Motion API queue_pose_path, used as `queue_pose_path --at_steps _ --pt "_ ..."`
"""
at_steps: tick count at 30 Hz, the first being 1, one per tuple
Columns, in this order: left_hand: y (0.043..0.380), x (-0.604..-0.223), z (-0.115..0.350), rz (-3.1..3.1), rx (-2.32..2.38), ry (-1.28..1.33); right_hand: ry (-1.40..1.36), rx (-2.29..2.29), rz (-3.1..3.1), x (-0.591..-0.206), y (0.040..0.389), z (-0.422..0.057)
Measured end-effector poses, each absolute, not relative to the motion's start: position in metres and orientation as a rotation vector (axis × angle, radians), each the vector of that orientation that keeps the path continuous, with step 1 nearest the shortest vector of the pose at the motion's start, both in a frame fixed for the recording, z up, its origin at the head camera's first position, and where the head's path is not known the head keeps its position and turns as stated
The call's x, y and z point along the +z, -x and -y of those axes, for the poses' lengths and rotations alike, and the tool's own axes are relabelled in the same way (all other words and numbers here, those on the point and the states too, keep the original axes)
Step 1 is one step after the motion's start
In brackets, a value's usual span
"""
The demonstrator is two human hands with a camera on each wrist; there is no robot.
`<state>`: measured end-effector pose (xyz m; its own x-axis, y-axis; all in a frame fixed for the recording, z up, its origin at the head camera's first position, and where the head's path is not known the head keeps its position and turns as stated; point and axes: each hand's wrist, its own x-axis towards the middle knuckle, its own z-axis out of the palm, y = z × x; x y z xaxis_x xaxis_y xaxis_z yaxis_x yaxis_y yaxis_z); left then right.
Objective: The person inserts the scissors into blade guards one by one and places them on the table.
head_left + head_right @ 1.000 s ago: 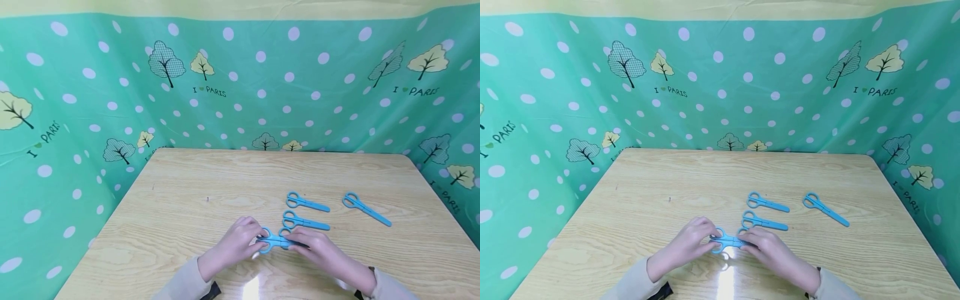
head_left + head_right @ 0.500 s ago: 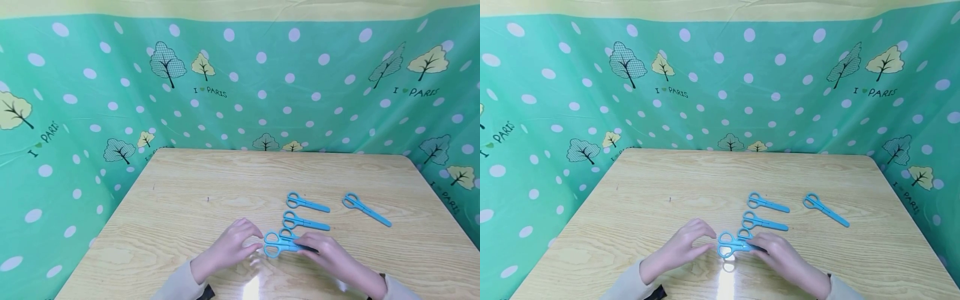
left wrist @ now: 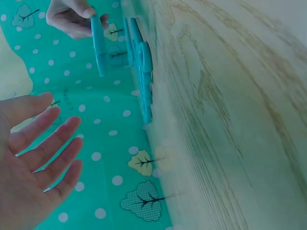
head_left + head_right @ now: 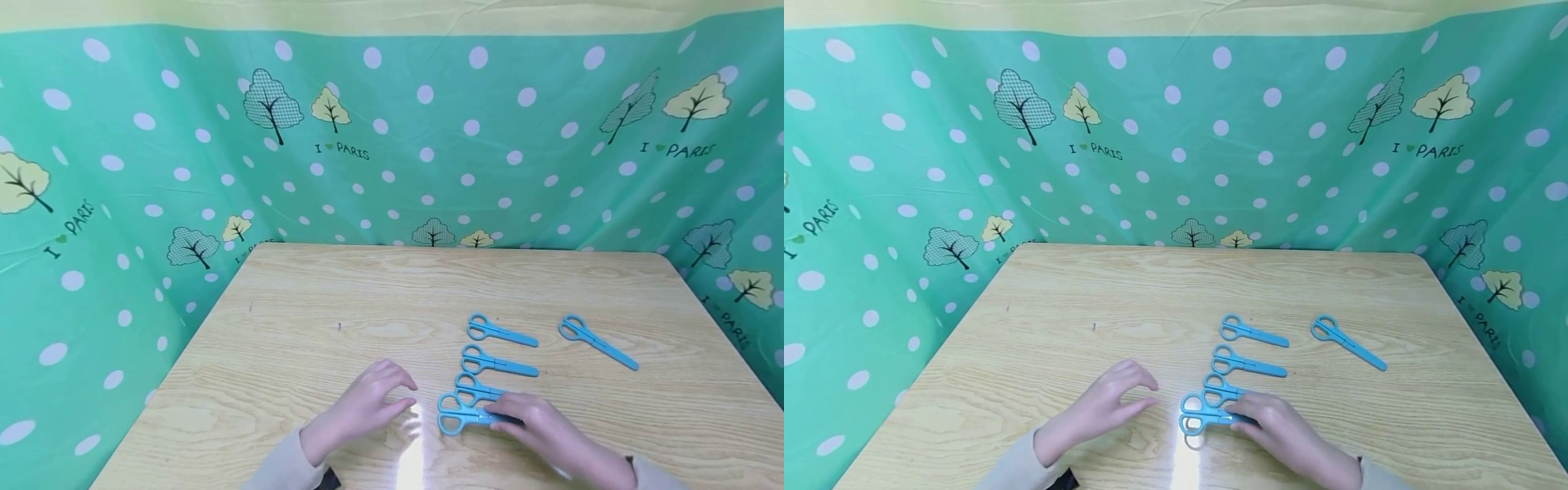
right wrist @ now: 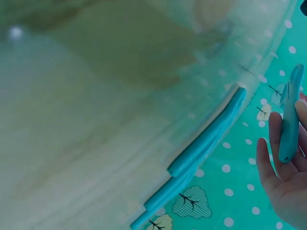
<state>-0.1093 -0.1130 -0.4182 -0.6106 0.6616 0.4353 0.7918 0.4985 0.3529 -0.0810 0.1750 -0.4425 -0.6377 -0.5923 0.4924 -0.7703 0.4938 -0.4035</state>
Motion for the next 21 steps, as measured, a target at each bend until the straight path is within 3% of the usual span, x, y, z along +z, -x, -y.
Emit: queue_pose_path --at_steps 21 --pt "0.109 -0.423 0.123 2.581 -0.785 1.193 -1.198 0.908 2.542 -0.456 0.084 -0.171"
